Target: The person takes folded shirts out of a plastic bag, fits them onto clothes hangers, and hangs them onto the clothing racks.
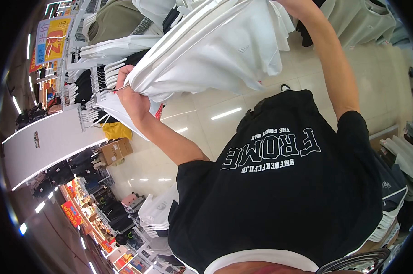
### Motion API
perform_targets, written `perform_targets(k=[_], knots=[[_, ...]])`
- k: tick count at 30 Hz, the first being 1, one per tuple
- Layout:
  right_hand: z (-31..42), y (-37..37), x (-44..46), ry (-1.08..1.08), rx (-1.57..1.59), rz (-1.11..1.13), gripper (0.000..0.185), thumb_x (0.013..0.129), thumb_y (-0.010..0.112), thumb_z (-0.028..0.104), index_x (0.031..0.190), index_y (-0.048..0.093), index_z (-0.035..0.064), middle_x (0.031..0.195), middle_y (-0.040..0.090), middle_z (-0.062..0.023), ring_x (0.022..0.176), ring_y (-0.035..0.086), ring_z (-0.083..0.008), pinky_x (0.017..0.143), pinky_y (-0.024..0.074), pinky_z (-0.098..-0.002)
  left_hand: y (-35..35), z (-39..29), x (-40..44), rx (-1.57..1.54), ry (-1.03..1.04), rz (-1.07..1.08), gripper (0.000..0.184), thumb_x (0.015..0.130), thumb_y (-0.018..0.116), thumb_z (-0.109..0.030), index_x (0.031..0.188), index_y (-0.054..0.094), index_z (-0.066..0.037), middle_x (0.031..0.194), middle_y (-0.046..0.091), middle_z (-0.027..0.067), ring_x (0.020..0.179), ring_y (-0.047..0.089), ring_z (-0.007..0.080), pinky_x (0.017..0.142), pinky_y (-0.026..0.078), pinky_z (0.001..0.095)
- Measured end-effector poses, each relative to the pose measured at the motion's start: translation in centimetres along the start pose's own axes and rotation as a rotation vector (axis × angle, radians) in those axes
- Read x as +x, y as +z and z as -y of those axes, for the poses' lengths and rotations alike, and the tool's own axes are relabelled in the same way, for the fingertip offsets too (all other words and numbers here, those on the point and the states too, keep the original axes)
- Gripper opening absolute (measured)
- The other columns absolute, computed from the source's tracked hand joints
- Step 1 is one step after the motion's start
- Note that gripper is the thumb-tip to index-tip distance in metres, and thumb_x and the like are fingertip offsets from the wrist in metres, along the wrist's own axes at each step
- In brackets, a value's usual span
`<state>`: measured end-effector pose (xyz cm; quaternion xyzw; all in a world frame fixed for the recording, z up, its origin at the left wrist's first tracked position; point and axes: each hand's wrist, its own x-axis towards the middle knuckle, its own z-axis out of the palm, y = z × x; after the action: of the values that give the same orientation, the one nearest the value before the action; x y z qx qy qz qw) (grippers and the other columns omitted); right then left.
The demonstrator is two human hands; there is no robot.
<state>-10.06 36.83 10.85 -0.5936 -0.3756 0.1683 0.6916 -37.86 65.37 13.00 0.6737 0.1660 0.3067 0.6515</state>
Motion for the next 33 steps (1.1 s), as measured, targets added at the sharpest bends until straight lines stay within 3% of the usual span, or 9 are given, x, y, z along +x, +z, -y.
perform_targets(k=[2, 8, 14, 17, 20, 24, 27, 30, 33], knots=[[0.8, 0.6, -0.3, -0.213, -0.4, -0.119, 0.012, 0.08, 0.058, 0.004, 0.091, 0.063, 0.0007, 0.064, 0.059, -0.0029, 0.059, 0.056, -0.0114, 0.055, 0.0415, -0.0258, 0.6, -0.5, -0.3, 0.021, 0.008, -0.037, 0.012, 0.085, 0.049, 0.003, 0.095, 0.056, 0.0, 0.087, 0.061, 0.006, 0.078, 0.059, 0.0112, 0.072, 0.048, 0.022], [0.3, 1.8, -0.9, -0.643, -0.762, -0.342, 0.016, 0.077, 0.058, 0.002, 0.093, 0.062, 0.0014, 0.067, 0.06, -0.0145, 0.06, 0.058, -0.0288, 0.059, 0.0461, -0.0359, 1.1, -1.2, -1.2, 0.083, 0.061, -0.076, 0.01, 0.087, 0.048, 0.002, 0.093, 0.056, 0.0, 0.085, 0.06, 0.0058, 0.076, 0.058, 0.0111, 0.072, 0.048, 0.0216], [-0.5, 1.8, -1.2, -0.936, -0.854, -0.444, 0.018, 0.073, 0.062, -0.002, 0.09, 0.061, 0.0025, 0.067, 0.058, -0.0122, 0.07, 0.06, -0.0289, 0.061, 0.0467, -0.0392, 3.8, -3.1, -3.7, 0.406, 0.205, -0.317, 0.014, 0.081, 0.047, -0.003, 0.089, 0.057, 0.001, 0.087, 0.058, 0.0079, 0.082, 0.055, 0.0157, 0.08, 0.046, 0.0272], [0.1, 2.2, -1.7, -0.828, -0.799, -0.45, 0.011, 0.073, 0.062, -0.003, 0.08, 0.056, 0.0035, 0.063, 0.052, -0.0096, 0.06, 0.054, -0.0213, 0.054, 0.0427, -0.0342, 4.8, -3.4, -4.6, 0.332, 0.284, -0.323, 0.013, 0.081, 0.046, -0.003, 0.088, 0.056, 0.0, 0.089, 0.057, 0.0084, 0.083, 0.054, 0.0159, 0.08, 0.045, 0.0285], [-1.9, 1.4, -2.2, -0.365, -0.495, -0.203, 0.022, 0.077, 0.062, 0.011, 0.098, 0.063, 0.0045, 0.064, 0.055, -0.0065, 0.057, 0.05, -0.0106, 0.055, 0.0412, -0.0286, 4.3, -2.0, -4.0, 0.175, 0.241, -0.473, 0.012, 0.081, 0.046, -0.003, 0.087, 0.055, 0.0, 0.088, 0.057, 0.0092, 0.084, 0.053, 0.0166, 0.081, 0.045, 0.029], [-1.5, 1.0, -2.9, -0.318, -0.416, -0.104, 0.023, 0.072, 0.061, 0.008, 0.095, 0.059, 0.0074, 0.057, 0.033, -0.0023, 0.051, 0.036, -0.0111, 0.051, 0.0325, -0.0268, 3.9, -0.5, -4.7, 0.496, 0.352, -0.534, 0.019, 0.078, 0.044, -0.003, 0.092, 0.053, 0.004, 0.088, 0.055, 0.0096, 0.084, 0.051, 0.0203, 0.083, 0.043, 0.0313], [-3.0, 1.0, -3.3, -0.092, -0.171, -0.033, 0.024, 0.075, 0.059, 0.002, 0.097, 0.051, 0.0041, 0.058, 0.036, 0.0058, 0.053, 0.035, -0.0042, 0.049, 0.0289, -0.0229, 3.5, 1.7, -4.8, 0.477, 0.352, -0.634, 0.021, 0.076, 0.043, -0.003, 0.093, 0.054, 0.004, 0.087, 0.055, 0.0131, 0.084, 0.052, 0.0229, 0.081, 0.044, 0.0315], [-3.1, 1.1, -3.1, 0.017, 0.007, -0.019, 0.021, 0.076, 0.058, 0.0, 0.092, 0.046, 0.0053, 0.06, 0.037, 0.0082, 0.053, 0.035, -0.002, 0.048, 0.0283, -0.0214, 5.6, 1.7, -5.3, 0.688, 0.449, -0.616, 0.025, 0.075, 0.043, -0.001, 0.096, 0.056, 0.004, 0.084, 0.057, 0.0145, 0.079, 0.055, 0.0248, 0.076, 0.046, 0.0323], [-1.6, 2.5, -3.5, 0.079, -0.039, -0.011, 0.022, 0.076, 0.058, 0.0, 0.093, 0.044, 0.0068, 0.06, 0.04, 0.0076, 0.054, 0.038, -0.0019, 0.049, 0.0301, -0.0215, 6.8, 3.0, -5.8, 0.719, 0.329, -0.406, 0.024, 0.077, 0.045, -0.001, 0.096, 0.058, 0.003, 0.079, 0.06, 0.0133, 0.073, 0.057, 0.0247, 0.071, 0.047, 0.0326]])
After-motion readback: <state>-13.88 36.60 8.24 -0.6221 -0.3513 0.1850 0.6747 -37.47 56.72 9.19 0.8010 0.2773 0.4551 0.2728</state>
